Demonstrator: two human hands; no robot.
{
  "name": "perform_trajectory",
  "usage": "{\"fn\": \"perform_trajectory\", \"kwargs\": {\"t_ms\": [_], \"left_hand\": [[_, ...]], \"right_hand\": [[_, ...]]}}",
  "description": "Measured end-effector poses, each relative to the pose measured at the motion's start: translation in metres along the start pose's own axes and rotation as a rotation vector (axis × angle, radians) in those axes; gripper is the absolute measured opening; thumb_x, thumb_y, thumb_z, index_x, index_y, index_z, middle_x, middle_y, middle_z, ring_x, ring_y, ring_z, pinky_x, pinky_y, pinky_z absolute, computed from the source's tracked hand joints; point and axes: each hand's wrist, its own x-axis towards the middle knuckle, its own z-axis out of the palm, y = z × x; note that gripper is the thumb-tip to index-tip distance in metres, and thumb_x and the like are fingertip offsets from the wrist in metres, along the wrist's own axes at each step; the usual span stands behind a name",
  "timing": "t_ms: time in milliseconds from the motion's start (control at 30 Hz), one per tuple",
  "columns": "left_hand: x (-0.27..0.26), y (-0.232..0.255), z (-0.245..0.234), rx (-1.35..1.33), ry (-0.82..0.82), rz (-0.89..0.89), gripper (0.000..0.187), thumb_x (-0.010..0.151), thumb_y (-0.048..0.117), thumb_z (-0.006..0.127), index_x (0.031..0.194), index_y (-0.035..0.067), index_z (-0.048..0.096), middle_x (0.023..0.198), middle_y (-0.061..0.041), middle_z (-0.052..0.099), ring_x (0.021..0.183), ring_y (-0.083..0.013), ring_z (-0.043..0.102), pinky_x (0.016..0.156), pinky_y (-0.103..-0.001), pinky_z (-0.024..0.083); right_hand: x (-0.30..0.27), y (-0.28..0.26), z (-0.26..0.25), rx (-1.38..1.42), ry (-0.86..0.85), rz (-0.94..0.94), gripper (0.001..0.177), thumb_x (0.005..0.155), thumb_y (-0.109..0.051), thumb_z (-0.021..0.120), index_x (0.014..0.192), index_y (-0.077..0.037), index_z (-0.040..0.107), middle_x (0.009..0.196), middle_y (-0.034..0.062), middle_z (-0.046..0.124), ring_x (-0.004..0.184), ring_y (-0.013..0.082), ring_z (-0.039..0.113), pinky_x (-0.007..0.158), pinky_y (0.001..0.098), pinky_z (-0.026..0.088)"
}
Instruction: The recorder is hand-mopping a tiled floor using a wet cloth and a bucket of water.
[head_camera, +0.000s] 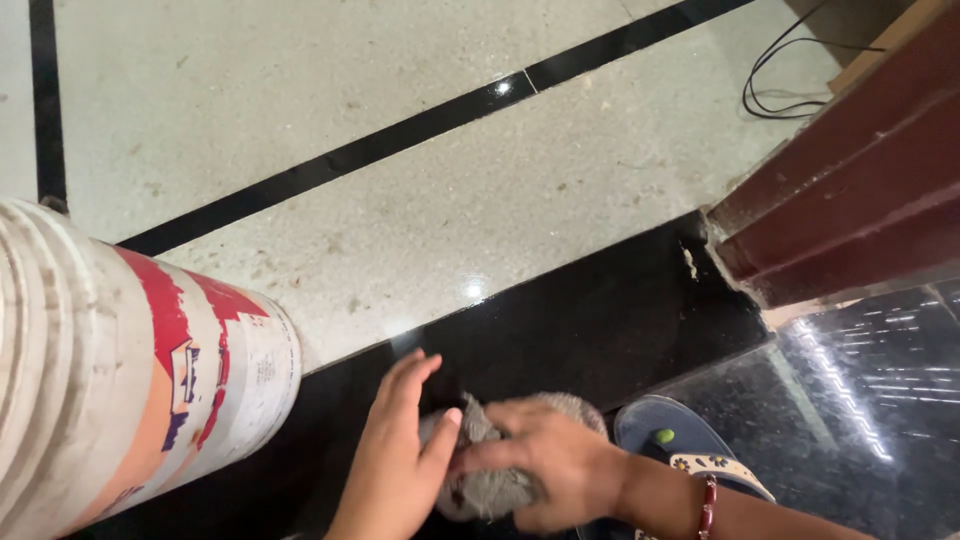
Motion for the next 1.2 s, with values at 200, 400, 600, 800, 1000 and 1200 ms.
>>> {"fn": "perform_trajectory", "kwargs": {"t_ms": [200, 400, 600, 800, 1000, 1200], "left_hand": [[-0.017, -0.025, 0.023, -0.313, -0.315, -0.538, 0.054, 0.093, 0.040, 0.063, 0.139, 0.011, 0.061, 0.132, -0.011, 0.069, 0.127, -0.0276, 0.065, 0.108, -0.038, 0.054], [-0.004, 0.012, 0.071, -1.072, -0.509, -0.880, 0.067, 0.097, 0.054, 0.046, 0.146, 0.009, 0.053, 0.147, -0.009, 0.061, 0.133, -0.0233, 0.061, 0.105, -0.048, 0.053], [0.014, 0.028, 0.081, -0.829, -0.484, -0.515, 0.053, 0.096, 0.035, 0.058, 0.141, 0.006, 0.056, 0.141, -0.009, 0.066, 0.128, -0.0198, 0.062, 0.105, -0.034, 0.049], [-0.012, 0.000, 0.098, -0.769, -0.519, -0.488, 0.050, 0.096, 0.028, 0.061, 0.139, 0.004, 0.056, 0.135, -0.013, 0.069, 0.121, -0.0188, 0.068, 0.100, -0.028, 0.054], [-0.023, -0.019, 0.117, -0.708, -0.591, -0.760, 0.056, 0.092, 0.035, 0.062, 0.144, 0.018, 0.048, 0.138, -0.003, 0.063, 0.118, -0.0137, 0.064, 0.088, -0.031, 0.056], [-0.007, -0.014, 0.082, -0.742, -0.343, -0.680, 0.052, 0.091, 0.035, 0.064, 0.137, 0.012, 0.058, 0.128, -0.006, 0.071, 0.110, -0.0133, 0.067, 0.085, -0.032, 0.055]], "right_hand": [[-0.010, 0.002, -0.044, 0.934, -0.095, 0.112, 0.069, 0.076, -0.021, 0.077, 0.143, -0.012, 0.065, 0.140, 0.0159, 0.069, 0.134, 0.0267, 0.065, 0.119, 0.0428, 0.048], [-0.008, 0.048, -0.136, 1.221, 0.034, 0.514, 0.101, 0.058, -0.037, 0.079, 0.150, -0.011, 0.047, 0.143, 0.0180, 0.062, 0.126, 0.0377, 0.065, 0.105, 0.0555, 0.053], [-0.020, 0.110, -0.132, 0.365, 0.315, 0.647, 0.090, 0.067, -0.045, 0.067, 0.150, -0.018, 0.043, 0.149, 0.0184, 0.052, 0.135, 0.0376, 0.055, 0.109, 0.0533, 0.046], [-0.027, 0.073, -0.095, -0.312, 0.105, 0.684, 0.104, 0.071, -0.058, 0.082, 0.158, -0.028, 0.032, 0.162, 0.0226, 0.027, 0.146, 0.0463, 0.027, 0.114, 0.0638, 0.027], [0.000, 0.013, -0.078, -0.519, -0.392, 0.839, 0.171, 0.034, -0.069, 0.100, 0.169, -0.029, 0.002, 0.168, 0.0250, 0.010, 0.151, 0.0515, 0.015, 0.113, 0.0626, 0.032], [-0.015, -0.007, -0.037, -0.460, -0.236, 0.617, 0.122, 0.048, -0.036, 0.099, 0.154, -0.031, 0.040, 0.158, 0.0185, 0.027, 0.145, 0.0506, 0.024, 0.104, 0.0665, 0.033]]}}
